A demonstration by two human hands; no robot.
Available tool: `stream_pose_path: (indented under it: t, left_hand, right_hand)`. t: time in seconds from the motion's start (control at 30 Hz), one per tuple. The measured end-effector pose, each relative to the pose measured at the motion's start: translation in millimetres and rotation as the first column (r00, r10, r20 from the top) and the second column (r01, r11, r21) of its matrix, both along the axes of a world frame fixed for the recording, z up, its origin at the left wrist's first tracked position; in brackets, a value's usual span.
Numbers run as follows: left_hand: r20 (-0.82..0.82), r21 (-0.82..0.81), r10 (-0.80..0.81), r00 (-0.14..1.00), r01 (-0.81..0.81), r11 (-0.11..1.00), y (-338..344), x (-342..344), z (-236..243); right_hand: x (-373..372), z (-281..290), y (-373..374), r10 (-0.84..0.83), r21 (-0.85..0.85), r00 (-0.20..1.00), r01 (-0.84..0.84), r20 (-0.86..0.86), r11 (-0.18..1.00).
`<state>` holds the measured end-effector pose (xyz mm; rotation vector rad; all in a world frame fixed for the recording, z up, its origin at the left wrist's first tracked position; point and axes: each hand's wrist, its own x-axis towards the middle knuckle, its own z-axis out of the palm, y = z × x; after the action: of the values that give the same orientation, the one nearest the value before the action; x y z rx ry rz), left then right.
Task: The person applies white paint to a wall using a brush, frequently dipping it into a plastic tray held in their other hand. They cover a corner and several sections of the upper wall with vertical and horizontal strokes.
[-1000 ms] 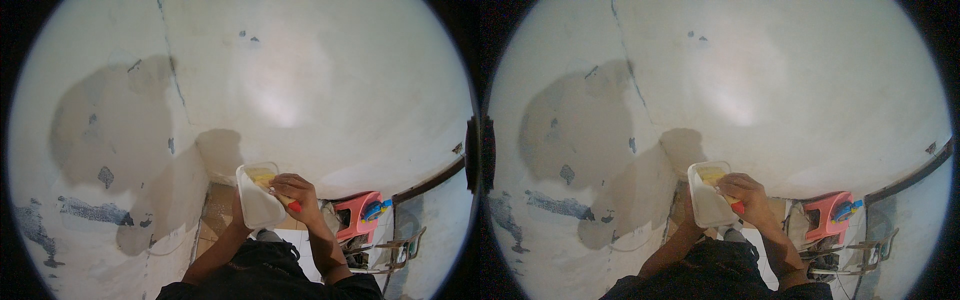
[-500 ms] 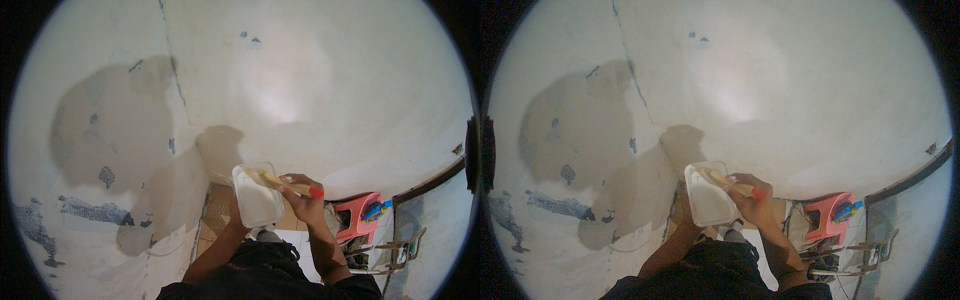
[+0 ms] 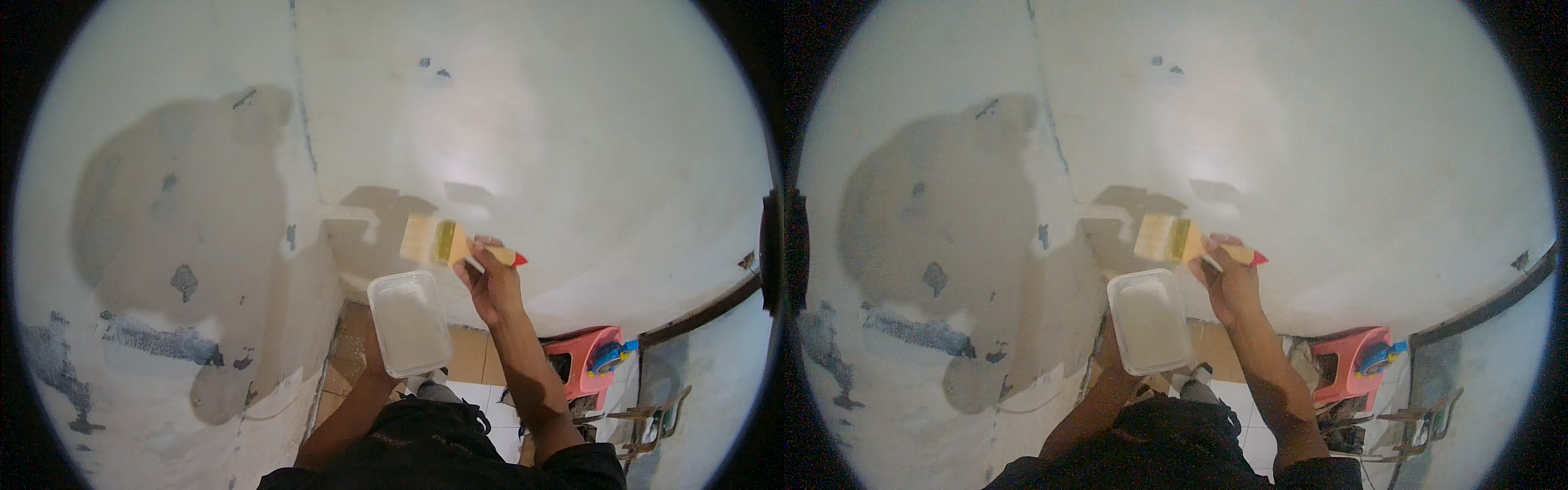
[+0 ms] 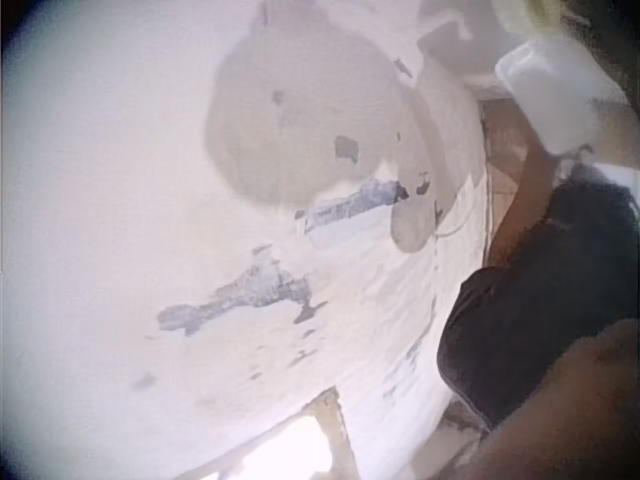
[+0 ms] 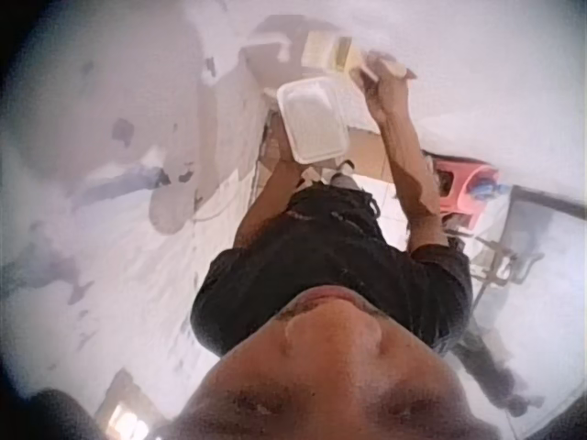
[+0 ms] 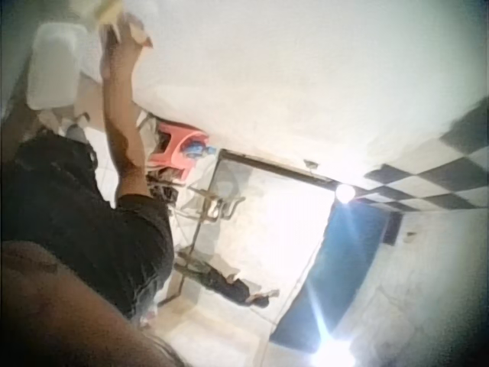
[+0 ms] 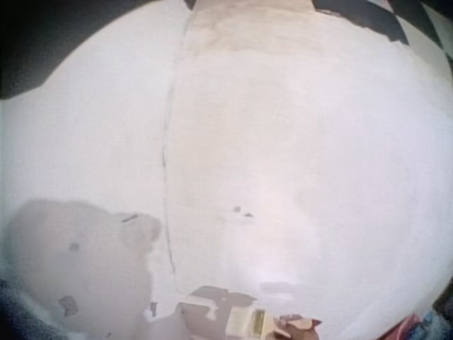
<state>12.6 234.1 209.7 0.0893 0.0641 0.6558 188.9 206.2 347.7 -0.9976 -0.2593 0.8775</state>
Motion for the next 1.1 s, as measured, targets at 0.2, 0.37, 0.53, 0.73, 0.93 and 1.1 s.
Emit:
stream_pose_path:
  t: [0.2,0.37,0.53,0.73,0.93,1.1]
  left_hand:
    - [0.152,-0.034,0.023,0.988,-0.018,0.999,7.6,-11.8,-9.0]
    - [0.144,0.031,0.081,0.986,-0.086,0.996,13.4,-21.5,0.5]
    - [0.1,0.002,0.12,0.988,-0.121,0.993,15.3,-29.3,3.1]
    - [0.017,-0.041,0.152,0.988,-0.152,0.988,18.8,-34.3,-6.0]
    - [0.026,-0.058,0.159,0.987,-0.158,0.986,21.6,-32.9,-5.1]
    - [0.115,-0.069,0.183,0.976,-0.176,0.982,27.2,-29.1,-34.0]
  right_hand:
    - [19.5,52.1,65.9,-0.146,0.146,0.584,0.048,0.799,0.988]
    - [10.4,102.9,108.6,-0.293,0.296,-0.383,-0.054,0.876,0.954]
    - [6.8,69.1,145.4,-0.101,0.251,-0.903,0.007,0.417,0.968]
    - [15.6,-9.8,147.0,0.084,-0.091,-0.955,0.061,0.284,0.994]
    - [27.9,139.5,159.5,0.001,0.044,-0.536,0.071,0.844,0.997]
    - [14.2,198.9,152.8,-0.236,0.351,-0.648,0.051,0.724,0.935]
